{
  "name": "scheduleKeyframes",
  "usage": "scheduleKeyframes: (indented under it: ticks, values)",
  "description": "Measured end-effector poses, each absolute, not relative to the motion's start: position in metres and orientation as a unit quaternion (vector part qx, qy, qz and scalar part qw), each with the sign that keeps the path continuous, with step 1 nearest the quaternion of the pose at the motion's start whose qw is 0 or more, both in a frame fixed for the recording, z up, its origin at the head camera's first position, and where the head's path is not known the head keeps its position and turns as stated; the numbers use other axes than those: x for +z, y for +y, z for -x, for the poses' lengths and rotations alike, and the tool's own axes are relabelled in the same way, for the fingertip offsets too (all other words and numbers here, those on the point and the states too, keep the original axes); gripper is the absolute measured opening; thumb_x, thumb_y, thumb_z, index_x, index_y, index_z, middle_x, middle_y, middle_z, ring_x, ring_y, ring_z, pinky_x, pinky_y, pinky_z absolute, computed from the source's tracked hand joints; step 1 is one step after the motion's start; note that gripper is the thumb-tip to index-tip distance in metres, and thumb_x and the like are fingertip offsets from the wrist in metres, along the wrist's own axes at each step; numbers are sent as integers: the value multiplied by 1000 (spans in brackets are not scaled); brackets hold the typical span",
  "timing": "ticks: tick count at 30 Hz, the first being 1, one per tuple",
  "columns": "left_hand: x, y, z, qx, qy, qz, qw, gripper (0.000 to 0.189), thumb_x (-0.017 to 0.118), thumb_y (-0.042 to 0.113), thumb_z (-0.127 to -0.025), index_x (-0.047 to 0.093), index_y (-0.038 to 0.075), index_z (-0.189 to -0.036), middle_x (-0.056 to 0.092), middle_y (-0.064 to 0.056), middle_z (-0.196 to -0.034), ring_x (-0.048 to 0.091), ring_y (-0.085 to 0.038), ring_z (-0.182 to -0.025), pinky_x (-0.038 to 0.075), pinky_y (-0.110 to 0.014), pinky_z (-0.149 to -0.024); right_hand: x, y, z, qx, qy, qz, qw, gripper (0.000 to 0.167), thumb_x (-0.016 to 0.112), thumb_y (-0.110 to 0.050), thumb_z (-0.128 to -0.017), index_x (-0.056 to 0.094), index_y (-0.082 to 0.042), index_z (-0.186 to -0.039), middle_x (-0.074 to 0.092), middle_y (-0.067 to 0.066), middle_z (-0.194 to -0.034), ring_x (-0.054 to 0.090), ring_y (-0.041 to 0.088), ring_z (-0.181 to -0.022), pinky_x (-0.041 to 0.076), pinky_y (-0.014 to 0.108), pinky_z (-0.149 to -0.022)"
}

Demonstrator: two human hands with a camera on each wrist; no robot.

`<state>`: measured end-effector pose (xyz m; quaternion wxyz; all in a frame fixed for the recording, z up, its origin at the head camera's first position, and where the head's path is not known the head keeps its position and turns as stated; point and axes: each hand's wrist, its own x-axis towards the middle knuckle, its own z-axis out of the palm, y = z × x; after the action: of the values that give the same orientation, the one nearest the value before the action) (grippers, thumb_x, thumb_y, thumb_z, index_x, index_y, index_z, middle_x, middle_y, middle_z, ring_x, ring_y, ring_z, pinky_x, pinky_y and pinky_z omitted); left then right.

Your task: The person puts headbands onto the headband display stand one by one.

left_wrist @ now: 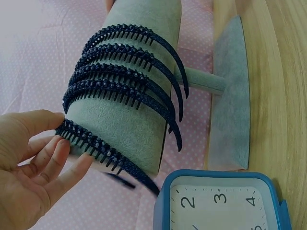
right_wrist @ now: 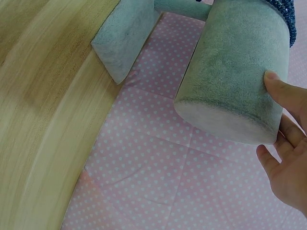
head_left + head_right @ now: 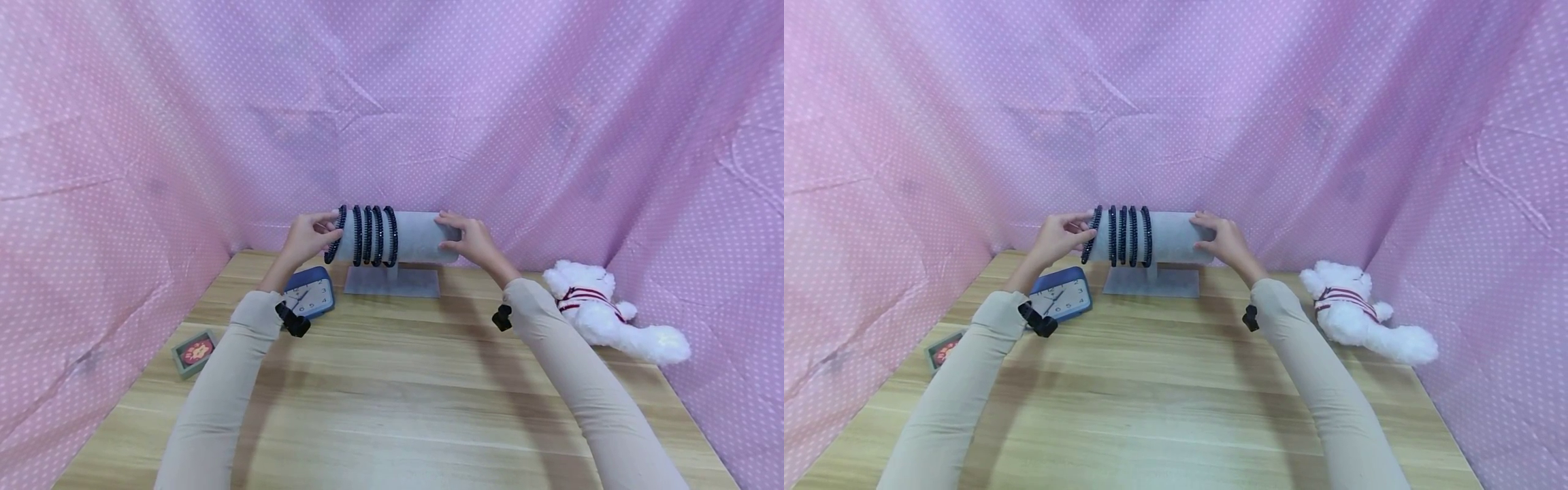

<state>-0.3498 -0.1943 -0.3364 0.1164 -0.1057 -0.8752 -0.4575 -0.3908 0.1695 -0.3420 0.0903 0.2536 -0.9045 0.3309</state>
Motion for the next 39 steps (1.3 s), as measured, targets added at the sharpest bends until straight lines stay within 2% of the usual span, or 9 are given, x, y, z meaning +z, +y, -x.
scheduleKeyframes:
  ticks: [6,12,16,20,24,31,35,39]
  values:
    - [-336,-195,350,-460,-876,103,106,45,68,13,-97,59,-1,-139,67,-20,-112,66,-26,-98,60,-16,-66,-342,170,391,328,-905,-254,90,61,81,-9,-86,60,-9,-142,46,9,-157,39,30,-150,28,48,-128]
    - [-336,-197,351,-456,-876,116,109,46,69,10,-96,59,1,-141,67,-20,-112,66,-29,-101,58,-14,-67,-341,169,390,325,-906,-253,92,61,81,-9,-86,59,-9,-143,46,9,-157,39,30,-150,28,48,-128]
    - [-335,-201,352,-450,-877,129,108,48,70,9,-95,60,3,-141,68,-20,-114,65,-30,-106,56,-16,-73,-341,169,390,323,-907,-253,93,61,81,-9,-86,60,-9,-142,46,9,-157,39,31,-150,28,48,-127]
    - [-333,-203,352,-441,-879,141,115,48,73,9,-93,61,3,-139,67,-21,-120,64,-33,-111,53,-23,-80,-341,170,390,325,-906,-254,93,61,81,-9,-86,59,-8,-142,46,10,-157,39,31,-150,28,48,-127]
    - [-331,-205,351,-435,-880,151,118,51,75,5,-90,60,1,-139,63,-23,-128,62,-38,-117,56,-33,-86,-341,169,390,326,-905,-257,93,61,81,-9,-85,59,-8,-142,46,10,-157,39,31,-150,28,48,-128]
    - [-331,-209,354,-420,-889,154,99,61,78,3,-87,57,6,-144,52,-18,-146,54,-38,-128,58,-51,-96,-342,169,391,328,-903,-261,96,61,81,-9,-85,60,-8,-142,47,9,-157,39,30,-150,28,47,-128]
    - [-330,-209,356,-426,-885,166,82,65,78,0,-87,53,5,-147,47,-17,-151,47,-39,-135,54,-53,-105,-342,170,392,330,-902,-262,93,61,81,-9,-85,59,-7,-143,46,10,-157,38,30,-150,28,47,-128]
    - [-329,-208,356,-423,-885,182,71,69,77,-2,-86,49,4,-149,42,-18,-156,42,-40,-140,52,-54,-108,-343,170,393,328,-903,-263,94,62,81,-9,-85,58,-7,-143,45,11,-158,38,31,-150,28,48,-128]
